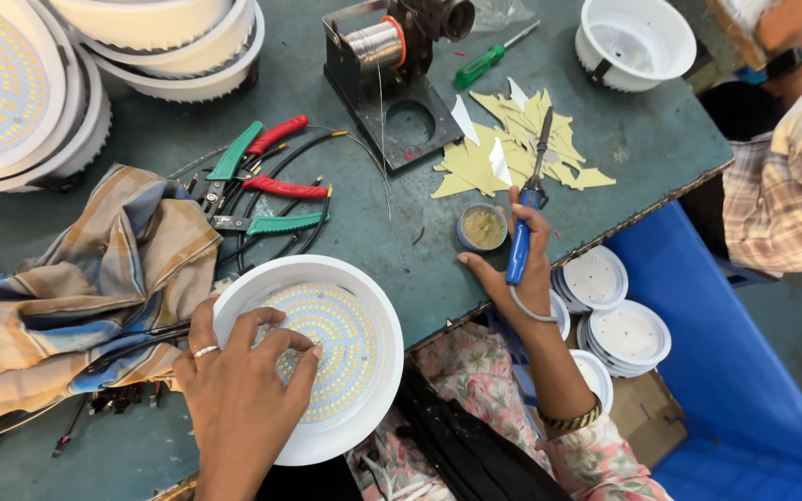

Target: The person solders wires onto the LED circuit board of a round ceiling light panel. They hold the panel steady, dip the wire end into a flux container, and use a soldering iron to attach the wires, working on one panel at a time and setting finished panels aside.

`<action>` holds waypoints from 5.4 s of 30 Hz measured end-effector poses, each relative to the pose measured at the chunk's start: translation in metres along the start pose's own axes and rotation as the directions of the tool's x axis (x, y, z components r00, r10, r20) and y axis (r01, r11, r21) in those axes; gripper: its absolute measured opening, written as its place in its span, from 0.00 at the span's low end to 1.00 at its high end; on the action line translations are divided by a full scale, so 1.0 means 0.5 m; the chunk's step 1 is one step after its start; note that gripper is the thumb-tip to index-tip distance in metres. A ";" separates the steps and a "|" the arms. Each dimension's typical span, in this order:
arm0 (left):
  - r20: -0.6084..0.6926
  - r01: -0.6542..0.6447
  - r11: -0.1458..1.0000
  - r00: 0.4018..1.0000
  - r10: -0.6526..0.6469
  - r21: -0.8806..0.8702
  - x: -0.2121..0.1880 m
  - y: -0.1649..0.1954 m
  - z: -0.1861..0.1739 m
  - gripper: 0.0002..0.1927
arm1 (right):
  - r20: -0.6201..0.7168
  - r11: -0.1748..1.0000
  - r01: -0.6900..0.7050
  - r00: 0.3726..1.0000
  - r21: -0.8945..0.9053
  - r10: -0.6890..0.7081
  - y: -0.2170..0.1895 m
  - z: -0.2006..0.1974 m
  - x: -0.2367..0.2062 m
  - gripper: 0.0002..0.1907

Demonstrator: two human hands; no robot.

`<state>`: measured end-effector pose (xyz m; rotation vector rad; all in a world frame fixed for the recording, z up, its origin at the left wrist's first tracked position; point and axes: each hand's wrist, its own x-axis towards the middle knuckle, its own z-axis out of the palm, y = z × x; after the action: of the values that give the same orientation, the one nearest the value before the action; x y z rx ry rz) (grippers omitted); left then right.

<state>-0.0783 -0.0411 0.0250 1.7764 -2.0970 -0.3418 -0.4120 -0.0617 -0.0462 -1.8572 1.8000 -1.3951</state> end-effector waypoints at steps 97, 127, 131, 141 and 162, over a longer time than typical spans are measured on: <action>-0.071 -0.070 0.995 0.995 0.065 -0.065 0.000 -0.007 0.006 0.05 | 0.154 0.926 0.062 0.980 0.372 -0.128 -0.131 -0.046 -0.017 0.46; -0.062 -0.059 0.998 0.996 0.059 0.008 0.002 0.005 0.001 0.04 | 0.037 0.940 0.100 0.992 0.328 -0.118 0.047 -0.028 -0.011 0.46; -0.035 -0.049 0.998 0.998 0.050 0.027 0.002 0.006 -0.004 0.07 | -0.006 0.982 0.063 0.998 0.178 -0.063 0.059 -0.028 -0.007 0.48; -0.007 -0.021 0.996 1.000 0.022 0.081 0.010 0.021 -0.009 0.09 | -0.122 0.934 0.066 0.992 0.352 -0.024 0.016 -0.043 -0.031 0.20; 0.061 0.007 0.997 0.998 -0.012 0.078 0.018 0.026 -0.018 0.09 | 0.069 0.934 -0.155 0.988 0.323 0.141 -0.091 -0.015 0.131 0.07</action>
<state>-0.0877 -0.0474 0.0396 1.8428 -2.1726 -0.3260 -0.3990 -0.1040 0.0206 -1.5385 1.5383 -1.4779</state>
